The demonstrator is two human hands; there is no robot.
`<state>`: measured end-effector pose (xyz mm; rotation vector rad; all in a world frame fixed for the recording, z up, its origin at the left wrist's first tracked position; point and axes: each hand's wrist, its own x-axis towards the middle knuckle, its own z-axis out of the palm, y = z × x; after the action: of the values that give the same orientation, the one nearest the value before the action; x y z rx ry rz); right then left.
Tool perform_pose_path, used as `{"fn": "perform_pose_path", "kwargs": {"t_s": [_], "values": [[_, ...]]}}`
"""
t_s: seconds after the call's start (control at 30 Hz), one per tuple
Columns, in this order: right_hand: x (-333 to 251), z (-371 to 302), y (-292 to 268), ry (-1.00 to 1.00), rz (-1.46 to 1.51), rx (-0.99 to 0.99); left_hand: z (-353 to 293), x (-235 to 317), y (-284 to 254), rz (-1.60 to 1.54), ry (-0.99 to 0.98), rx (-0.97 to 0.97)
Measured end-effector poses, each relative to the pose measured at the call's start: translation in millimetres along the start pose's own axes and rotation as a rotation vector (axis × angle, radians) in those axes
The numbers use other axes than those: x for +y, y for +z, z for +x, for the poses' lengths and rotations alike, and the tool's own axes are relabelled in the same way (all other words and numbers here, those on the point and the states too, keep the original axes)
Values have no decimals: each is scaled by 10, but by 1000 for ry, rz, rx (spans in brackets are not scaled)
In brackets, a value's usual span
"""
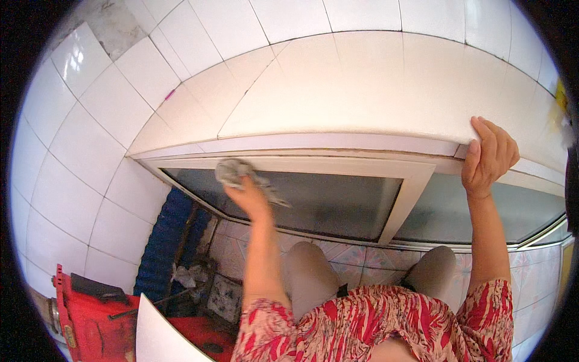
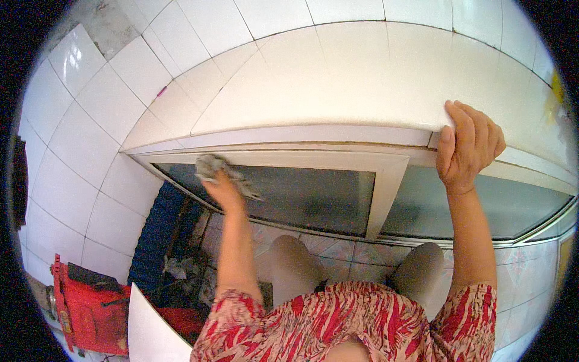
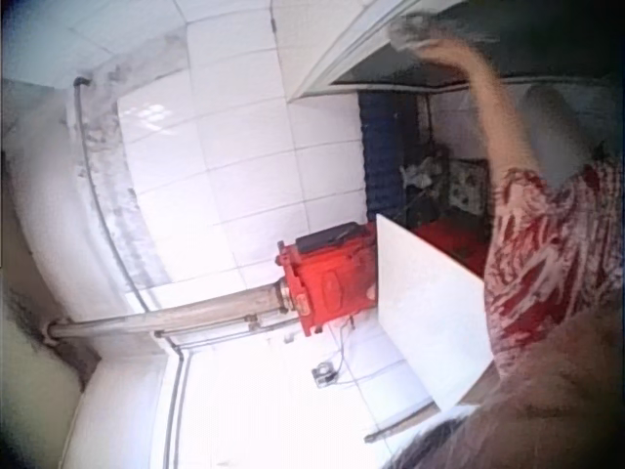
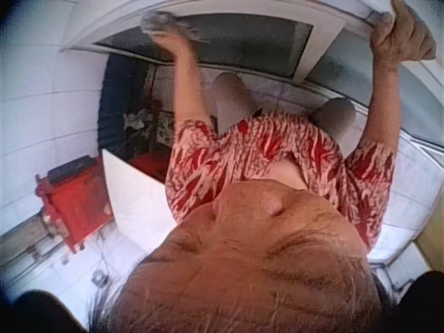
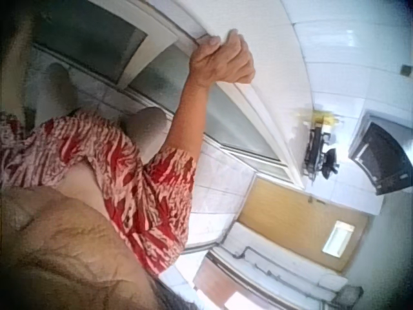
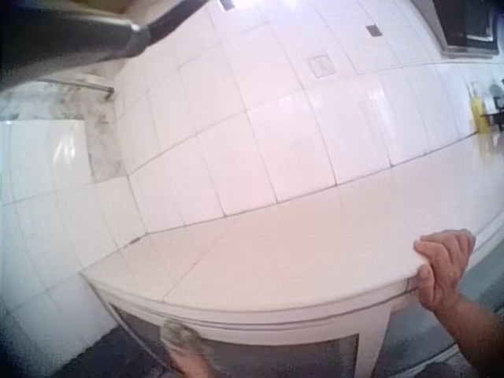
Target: The person wipes down a white kitchen counter and a glass cabinet door using a cloth.
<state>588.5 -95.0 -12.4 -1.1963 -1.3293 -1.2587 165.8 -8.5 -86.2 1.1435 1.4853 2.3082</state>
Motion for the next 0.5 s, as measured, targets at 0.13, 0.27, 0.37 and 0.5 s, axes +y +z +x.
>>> {"fn": "perform_pose_path", "kwargs": {"t_s": [0.13,0.27,0.37,0.5], "values": [[38,-71,75,4,-21,-32,-1260,-66,561,219,456,-189],[94,-63,59,-40,11,-8,-1846,-76,709,163,632,-577],[67,-107,97,-88,-5,-12,-1525,-127,670,205,779,-664],[29,-59,61,-47,-16,-19,-787,-55,403,211,809,-441]]}}
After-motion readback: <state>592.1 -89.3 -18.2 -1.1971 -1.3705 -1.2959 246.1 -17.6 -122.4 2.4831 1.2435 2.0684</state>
